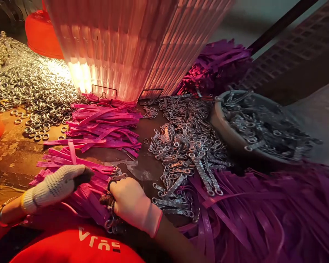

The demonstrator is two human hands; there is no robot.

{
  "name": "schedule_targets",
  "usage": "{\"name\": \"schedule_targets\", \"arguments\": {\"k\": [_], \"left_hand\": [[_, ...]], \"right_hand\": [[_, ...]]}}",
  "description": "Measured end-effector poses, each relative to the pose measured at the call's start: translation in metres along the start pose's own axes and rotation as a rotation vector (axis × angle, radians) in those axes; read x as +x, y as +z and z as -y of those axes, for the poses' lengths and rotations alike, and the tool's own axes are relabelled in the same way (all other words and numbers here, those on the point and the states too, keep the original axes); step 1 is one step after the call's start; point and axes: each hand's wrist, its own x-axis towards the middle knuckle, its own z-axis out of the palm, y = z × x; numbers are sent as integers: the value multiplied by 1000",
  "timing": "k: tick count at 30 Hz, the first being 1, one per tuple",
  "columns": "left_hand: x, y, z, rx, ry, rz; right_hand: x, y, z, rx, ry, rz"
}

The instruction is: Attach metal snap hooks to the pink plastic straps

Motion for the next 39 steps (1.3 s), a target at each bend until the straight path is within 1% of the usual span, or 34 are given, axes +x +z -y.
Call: {"name": "schedule_targets", "arguments": {"k": [2,3,4,5,6,7,8,10,12,13,15,16,18,20,22,24,27,28,30,31,32,35,36,37,39], "left_hand": [[1,-7,-4,-195,-86,-77],[3,-8,-6,-296,-131,-83],[6,-7,-8,-430,-200,-81],[9,-5,-9,-581,-276,-74],[13,-2,-10,-735,-348,-65],[17,1,-10,-874,-415,-44],[21,4,-10,-987,-474,-6],[28,9,-9,-1121,-535,104],[31,12,-9,-1161,-533,228],[32,13,-9,-1157,-518,265],[32,15,-10,-1088,-480,282],[30,16,-11,-1019,-456,275],[27,18,-15,-835,-411,252],[22,20,-19,-645,-352,220],[18,24,-21,-515,-266,170],[16,29,-20,-419,-161,129],[13,35,-13,-188,-5,79],[12,37,-11,-88,52,42],[9,38,-9,57,142,-39],[8,39,-10,63,159,-60],[6,39,-12,9,153,-59],[-1,39,-23,-297,33,3],[-2,39,-26,-365,-13,16],[-4,39,-28,-397,-54,21],[-5,39,-29,-387,-115,38]], "right_hand": [[-2,-10,-30,75,25,-72],[-3,-15,-50,85,77,-129],[-3,-18,-71,34,189,-199],[-4,-20,-92,-91,334,-236],[-4,-21,-112,-247,430,-208],[-4,-19,-129,-365,448,-162],[-4,-16,-143,-435,442,-120],[-5,-8,-160,-485,397,-65],[-8,1,-166,-495,386,-50],[-10,5,-167,-508,387,-47],[-15,12,-167,-525,399,-59],[-17,15,-166,-513,413,-86],[-20,20,-160,-409,454,-212],[-20,23,-142,-162,457,-379],[-16,23,-110,194,375,-488],[-9,21,-69,533,257,-491],[5,15,-11,888,127,-438],[10,13,3,963,90,-434],[15,10,20,1078,47,-430],[17,9,24,1111,46,-438],[17,8,27,1127,64,-453],[12,7,31,1101,180,-553],[10,8,32,1091,221,-583],[8,9,34,1090,249,-599],[4,14,38,1089,272,-609]]}}
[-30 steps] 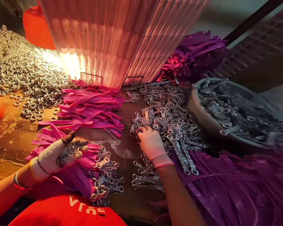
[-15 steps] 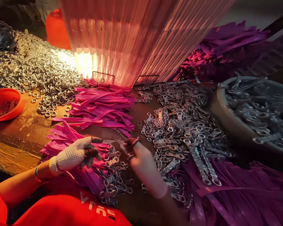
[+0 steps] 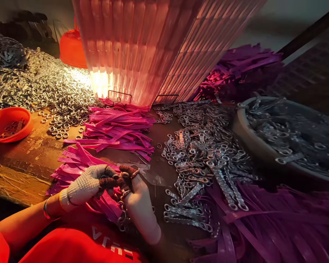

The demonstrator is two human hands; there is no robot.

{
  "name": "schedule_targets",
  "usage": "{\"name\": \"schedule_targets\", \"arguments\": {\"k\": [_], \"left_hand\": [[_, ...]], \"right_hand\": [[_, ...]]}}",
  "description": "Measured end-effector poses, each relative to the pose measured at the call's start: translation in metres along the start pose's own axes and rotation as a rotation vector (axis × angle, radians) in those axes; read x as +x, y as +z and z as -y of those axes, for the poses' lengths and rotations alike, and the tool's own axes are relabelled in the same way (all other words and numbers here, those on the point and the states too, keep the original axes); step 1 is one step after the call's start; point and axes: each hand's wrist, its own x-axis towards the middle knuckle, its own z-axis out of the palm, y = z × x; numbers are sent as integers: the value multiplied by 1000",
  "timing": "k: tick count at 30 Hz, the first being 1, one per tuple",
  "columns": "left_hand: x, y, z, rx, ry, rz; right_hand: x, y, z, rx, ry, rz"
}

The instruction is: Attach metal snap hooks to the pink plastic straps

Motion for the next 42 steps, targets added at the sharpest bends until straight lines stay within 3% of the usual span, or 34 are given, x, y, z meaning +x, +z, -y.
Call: {"name": "schedule_targets", "arguments": {"k": [6,11,13,17,20,23,26,28,30,33,37,39,42], "left_hand": [[2,-5,4,12,-164,53],[4,-5,3,104,-185,146],[4,-6,4,170,-117,121],[6,-7,11,358,99,39],[7,-6,12,386,218,45],[11,-4,4,148,13,113],[17,-1,-7,-115,-179,88],[23,1,-9,-187,-197,33],[30,2,-7,-172,-154,-15],[44,-2,-3,25,-7,-23],[78,-20,-8,707,269,-6],[101,-32,-13,919,303,-66],[130,-44,-19,982,262,-170]], "right_hand": [[0,-9,-17,-35,-60,48],[14,-16,-18,-249,-399,248],[16,-15,-18,-325,-469,237],[16,-17,-16,-569,-414,202],[17,-19,-10,-693,-376,239],[17,-16,-4,-766,-400,213],[16,-7,-7,-898,-446,66],[17,1,-12,-821,-412,6],[20,5,-18,-600,-288,14],[28,1,-23,-372,-87,119],[37,-13,-26,-420,-57,108],[40,-15,-28,-424,-87,22],[41,-14,-33,-362,-120,5]]}}
